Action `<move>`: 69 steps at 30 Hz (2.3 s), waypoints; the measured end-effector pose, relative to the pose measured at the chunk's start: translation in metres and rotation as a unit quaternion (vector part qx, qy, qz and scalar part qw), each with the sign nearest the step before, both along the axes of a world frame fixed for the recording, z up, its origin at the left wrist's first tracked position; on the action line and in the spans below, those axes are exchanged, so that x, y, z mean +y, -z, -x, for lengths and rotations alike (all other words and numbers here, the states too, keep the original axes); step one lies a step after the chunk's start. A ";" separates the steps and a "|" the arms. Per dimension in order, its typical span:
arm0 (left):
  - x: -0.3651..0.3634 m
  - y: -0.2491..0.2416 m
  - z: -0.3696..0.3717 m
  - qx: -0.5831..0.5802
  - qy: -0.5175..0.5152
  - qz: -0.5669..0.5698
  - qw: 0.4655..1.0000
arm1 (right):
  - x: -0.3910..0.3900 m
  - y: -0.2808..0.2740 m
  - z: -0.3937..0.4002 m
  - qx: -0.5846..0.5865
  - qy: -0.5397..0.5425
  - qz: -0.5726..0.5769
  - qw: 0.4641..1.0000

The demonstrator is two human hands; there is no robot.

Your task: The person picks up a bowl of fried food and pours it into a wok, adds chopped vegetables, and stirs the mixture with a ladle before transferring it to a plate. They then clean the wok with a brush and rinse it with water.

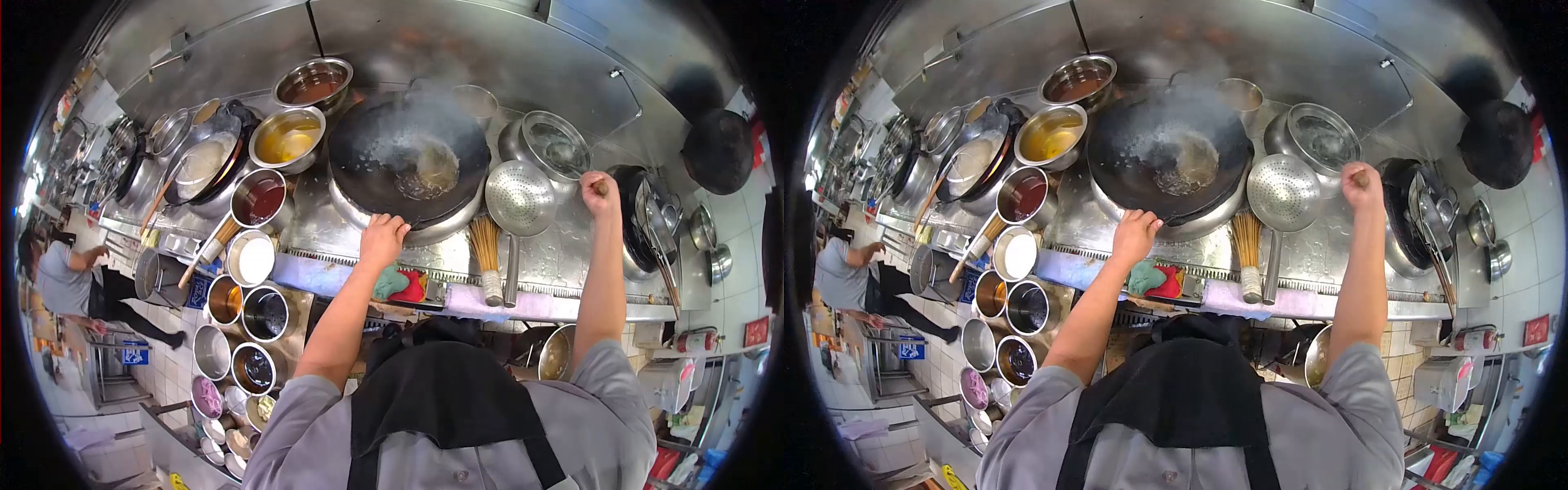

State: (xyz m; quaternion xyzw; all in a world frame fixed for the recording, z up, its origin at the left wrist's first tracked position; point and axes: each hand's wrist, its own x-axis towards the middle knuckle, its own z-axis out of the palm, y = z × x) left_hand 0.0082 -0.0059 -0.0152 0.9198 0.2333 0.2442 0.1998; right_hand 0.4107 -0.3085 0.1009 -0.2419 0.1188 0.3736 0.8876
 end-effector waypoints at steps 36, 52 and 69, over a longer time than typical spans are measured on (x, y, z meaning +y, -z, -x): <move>0.065 -0.051 0.187 -0.247 -0.148 0.476 0.831 | 0.042 -0.046 0.336 0.003 -0.330 0.007 0.944; 0.024 -0.005 0.149 -0.202 -0.029 0.390 0.898 | -0.053 0.082 0.302 -0.593 -0.073 0.694 0.402; 0.014 -0.015 -0.001 -0.020 0.116 0.108 0.987 | 0.021 0.163 0.320 -0.558 -0.178 0.763 0.273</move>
